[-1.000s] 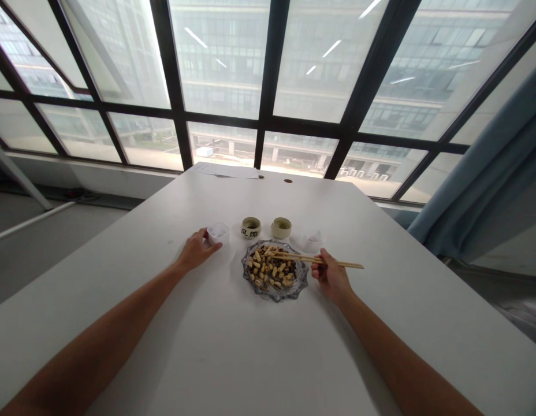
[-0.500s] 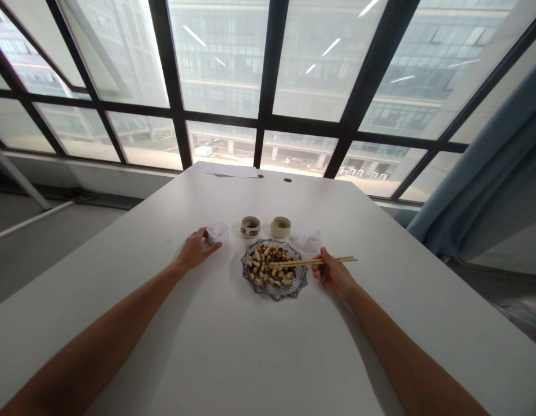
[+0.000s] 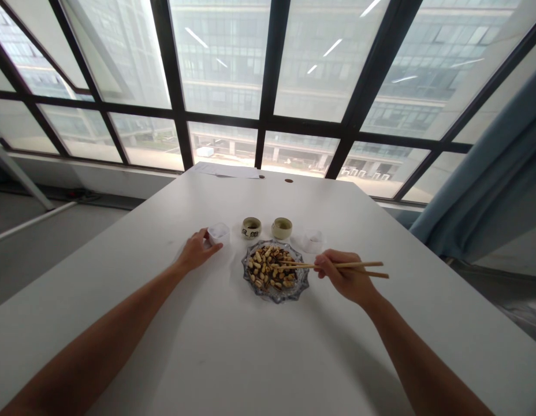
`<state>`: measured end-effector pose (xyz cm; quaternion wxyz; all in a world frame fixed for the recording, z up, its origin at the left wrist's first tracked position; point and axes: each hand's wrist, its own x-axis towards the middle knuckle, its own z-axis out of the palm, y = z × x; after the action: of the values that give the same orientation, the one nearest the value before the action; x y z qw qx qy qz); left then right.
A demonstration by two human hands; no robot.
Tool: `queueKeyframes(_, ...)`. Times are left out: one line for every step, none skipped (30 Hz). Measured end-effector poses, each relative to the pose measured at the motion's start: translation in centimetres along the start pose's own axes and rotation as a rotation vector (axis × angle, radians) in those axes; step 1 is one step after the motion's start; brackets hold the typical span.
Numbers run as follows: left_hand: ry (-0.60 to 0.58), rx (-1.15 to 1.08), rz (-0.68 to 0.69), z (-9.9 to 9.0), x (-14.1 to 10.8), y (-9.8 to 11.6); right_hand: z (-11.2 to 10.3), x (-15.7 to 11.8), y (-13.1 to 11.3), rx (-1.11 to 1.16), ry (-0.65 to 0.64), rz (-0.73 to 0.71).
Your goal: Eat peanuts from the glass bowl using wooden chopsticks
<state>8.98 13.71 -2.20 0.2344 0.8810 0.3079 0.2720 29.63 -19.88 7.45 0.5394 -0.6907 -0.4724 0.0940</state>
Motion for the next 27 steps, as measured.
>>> queueKeyframes(0.001,-0.001,0.001,0.0,0.0,0.0,0.1,-0.1,-0.4,-0.053,-0.045,-0.026)
queueKeyframes(0.001,-0.002,0.002,0.0,0.0,0.0,0.2,-0.1,-0.7,-0.091,-0.083,-0.045)
queueKeyframes(0.001,-0.002,0.002,0.0,0.0,0.0,0.2,-0.2,-0.9,-0.114,-0.112,-0.057)
queueKeyframes(-0.001,-0.003,0.002,0.0,0.0,0.0,0.2,-0.2,-1.1,-0.129,-0.138,-0.064)
queueKeyframes(-0.003,-0.002,0.002,0.0,0.0,-0.1,0.2,-0.2,-1.2,-0.146,-0.163,-0.068)
queueKeyframes(-0.004,-0.001,0.001,0.0,0.0,-0.1,0.2,-0.2,-1.3,-0.167,-0.191,-0.074)
queueKeyframes(-0.006,0.001,0.001,0.0,0.0,-0.1,0.2,-0.3,-1.5,-0.189,-0.213,-0.084)
queueKeyframes(-0.007,0.003,0.001,0.0,0.0,-0.2,0.1,-0.3,-1.6,-0.21,-0.229,-0.097)
queueKeyframes(-0.009,0.004,0.001,0.0,0.0,-0.2,0.1,-0.4,-1.7,-0.226,-0.237,-0.111)
queueKeyframes(-0.011,0.006,0.0,0.0,0.1,-0.2,0.0,-0.4,-1.9,-0.238,-0.241,-0.126)
queueKeyframes(-0.012,0.009,0.001,0.0,0.1,-0.1,-0.1,-0.5,-2.1,-0.248,-0.238,-0.139)
queueKeyframes(-0.013,0.011,0.002,0.0,0.1,-0.1,-0.1,-0.5,-2.2,-0.26,-0.233,-0.15)
queueKeyframes(-0.013,0.013,0.001,0.0,0.1,-0.1,-0.2,-0.5,-2.4,-0.274,-0.23,-0.158)
queueKeyframes(-0.012,0.015,0.0,0.0,0.1,-0.1,-0.2,-0.5,-2.6,-0.29,-0.228,-0.164)
queueKeyframes(-0.011,0.017,-0.001,0.0,0.1,-0.1,-0.3,-0.5,-2.7,-0.307,-0.227,-0.167)
queueKeyframes(-0.009,0.017,-0.003,0.1,0.1,-0.2,-0.3,-0.5,-2.8,-0.322,-0.226,-0.163)
queueKeyframes(-0.007,0.016,-0.003,0.1,0.1,-0.2,-0.3,-0.5,-2.9,-0.335,-0.219,-0.153)
queueKeyframes(-0.006,0.015,-0.002,0.1,0.1,-0.2,-0.4,-0.5,-2.9,-0.342,-0.212,-0.137)
queueKeyframes(-0.004,0.013,0.0,0.1,0.1,-0.2,-0.4,-0.5,-2.9,-0.341,-0.204,-0.12)
queueKeyframes(-0.004,0.012,0.003,0.1,0.1,-0.2,-0.3,-0.4,-2.9,-0.33,-0.194,-0.104)
queueKeyframes(-0.003,0.011,0.004,0.1,0.1,-0.2,-0.3,-0.4,-2.8,-0.309,-0.185,-0.092)
queueKeyframes(-0.002,0.011,0.005,0.1,0.1,-0.2,-0.3,-0.4,-2.8,-0.282,-0.177,-0.084)
queueKeyframes(-0.001,0.013,0.004,0.1,0.1,-0.1,-0.4,-0.4,-2.7,-0.253,-0.168,-0.077)
queueKeyframes(-0.001,0.014,0.002,0.1,0.1,-0.1,-0.4,-0.4,-2.6,-0.224,-0.153,-0.068)
queueKeyframes(0.0,0.014,0.002,0.1,0.1,-0.1,-0.4,-0.4,-2.5,-0.195,-0.136,-0.052)
queueKeyframes(0.0,0.013,0.004,0.1,0.1,-0.1,-0.4,-0.4,-2.4,-0.168,-0.117,-0.033)
queueKeyframes(0.001,0.01,0.005,0.1,0.1,-0.1,-0.5,-0.4,-2.3,-0.141,-0.098,-0.012)
